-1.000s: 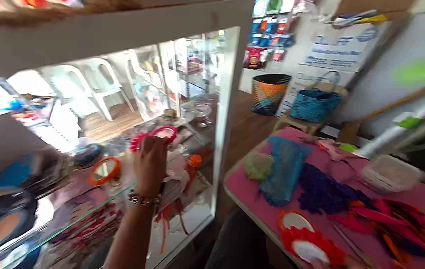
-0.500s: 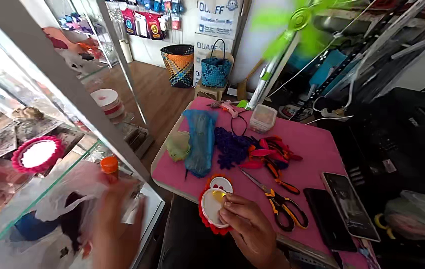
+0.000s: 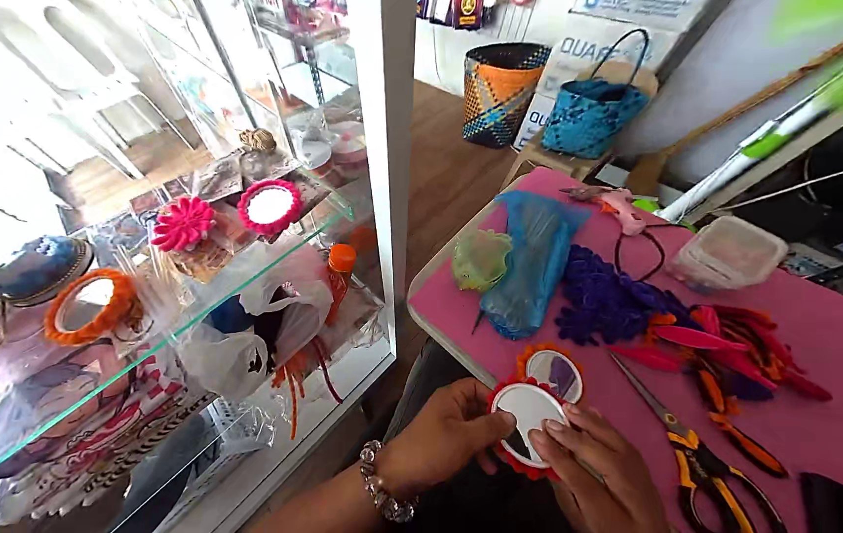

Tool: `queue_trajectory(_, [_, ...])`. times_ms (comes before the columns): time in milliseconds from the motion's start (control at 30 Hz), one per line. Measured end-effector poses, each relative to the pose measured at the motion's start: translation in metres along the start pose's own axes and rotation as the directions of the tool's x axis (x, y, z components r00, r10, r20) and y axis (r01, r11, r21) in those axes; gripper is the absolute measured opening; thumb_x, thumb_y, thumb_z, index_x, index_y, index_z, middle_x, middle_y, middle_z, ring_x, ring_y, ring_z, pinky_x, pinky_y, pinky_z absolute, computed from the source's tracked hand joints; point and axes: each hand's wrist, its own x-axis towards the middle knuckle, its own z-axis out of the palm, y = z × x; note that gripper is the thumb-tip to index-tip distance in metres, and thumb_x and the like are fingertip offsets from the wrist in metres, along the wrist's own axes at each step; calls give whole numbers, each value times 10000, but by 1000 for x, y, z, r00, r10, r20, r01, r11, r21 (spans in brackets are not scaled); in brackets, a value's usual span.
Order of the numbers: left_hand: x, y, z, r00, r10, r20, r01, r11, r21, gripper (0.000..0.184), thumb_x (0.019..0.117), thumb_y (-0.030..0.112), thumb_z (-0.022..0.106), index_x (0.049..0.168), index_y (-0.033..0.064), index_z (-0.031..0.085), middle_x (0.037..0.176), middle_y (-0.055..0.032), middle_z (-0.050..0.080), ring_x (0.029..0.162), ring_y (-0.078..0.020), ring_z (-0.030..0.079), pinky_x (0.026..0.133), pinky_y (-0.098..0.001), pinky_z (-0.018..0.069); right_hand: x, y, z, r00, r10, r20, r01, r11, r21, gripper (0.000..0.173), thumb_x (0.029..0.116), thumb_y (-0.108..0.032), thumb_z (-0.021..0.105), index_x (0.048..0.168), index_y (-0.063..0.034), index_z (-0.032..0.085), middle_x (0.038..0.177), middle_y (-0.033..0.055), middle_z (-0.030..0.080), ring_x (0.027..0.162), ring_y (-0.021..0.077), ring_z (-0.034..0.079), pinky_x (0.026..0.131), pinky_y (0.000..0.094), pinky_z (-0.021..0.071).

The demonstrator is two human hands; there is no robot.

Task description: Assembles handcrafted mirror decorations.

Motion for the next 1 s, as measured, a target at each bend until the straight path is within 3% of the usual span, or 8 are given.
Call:
queue_trajectory(633, [1,-15,-4,998,-63,10,64,991,-119,76,1014,78,578,1084,74,549,906,-8,697,728,-77,698,601,-227,583,-10,3,5,1000,-22,-2,22,1000,-19,213,1018,-118,592,1214,-179,651,1257,2,614,1347,188,520,1166,370,418])
queue_trajectory(1000, [1,-21,-7,999,2,-52,-6,997,-78,124,984,70,631,1096,70,578,944,-31,719,760,-109,722,625,-253,611,-11,4,9,1000,-18,-4,18,1000,-9,186,1010,-98,608,1184,-148,654,1224,36,629,1304,211,553,1148,377,442])
